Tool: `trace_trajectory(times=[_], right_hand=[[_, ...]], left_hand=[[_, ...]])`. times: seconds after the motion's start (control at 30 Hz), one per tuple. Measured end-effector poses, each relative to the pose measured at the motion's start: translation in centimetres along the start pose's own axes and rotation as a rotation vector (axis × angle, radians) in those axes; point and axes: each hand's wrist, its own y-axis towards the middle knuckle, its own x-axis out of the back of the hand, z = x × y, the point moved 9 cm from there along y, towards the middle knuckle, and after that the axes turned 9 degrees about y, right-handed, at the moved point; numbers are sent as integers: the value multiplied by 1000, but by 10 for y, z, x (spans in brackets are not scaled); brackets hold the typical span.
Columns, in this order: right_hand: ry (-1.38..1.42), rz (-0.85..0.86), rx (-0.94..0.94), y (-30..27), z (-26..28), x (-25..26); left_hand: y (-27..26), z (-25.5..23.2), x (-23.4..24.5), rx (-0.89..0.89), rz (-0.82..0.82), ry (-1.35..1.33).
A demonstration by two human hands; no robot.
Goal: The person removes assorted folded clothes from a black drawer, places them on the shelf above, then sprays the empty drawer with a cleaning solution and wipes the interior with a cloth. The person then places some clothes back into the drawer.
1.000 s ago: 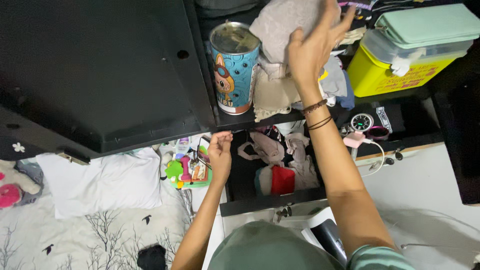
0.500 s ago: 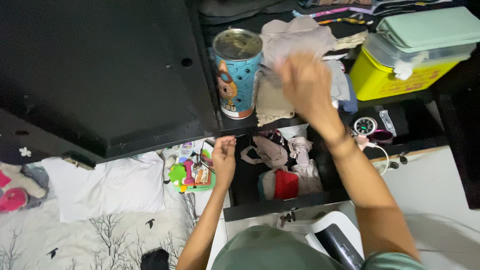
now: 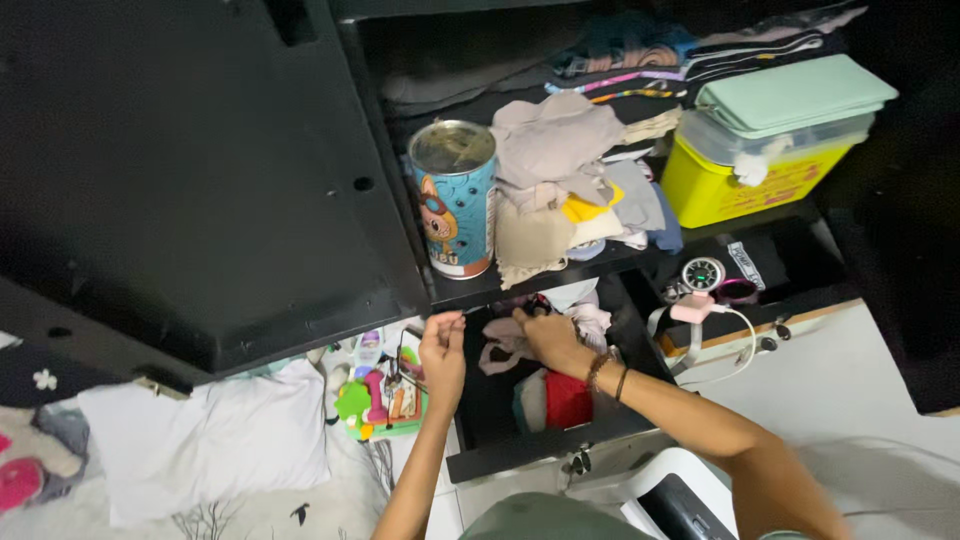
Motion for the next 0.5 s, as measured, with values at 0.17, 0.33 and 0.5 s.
trace_trajectory(times=[0.17,0.33,0.5], right_hand=[[-1,-136,150,-26,46,73],[332,-40,10,-56,67,194],[353,-608,246,-84,99,330]], left_hand=[[1,-1,5,-9,-26,12],[2,-3,1,11,-18,-8],[-1,-2,-1,-15,11,-60]])
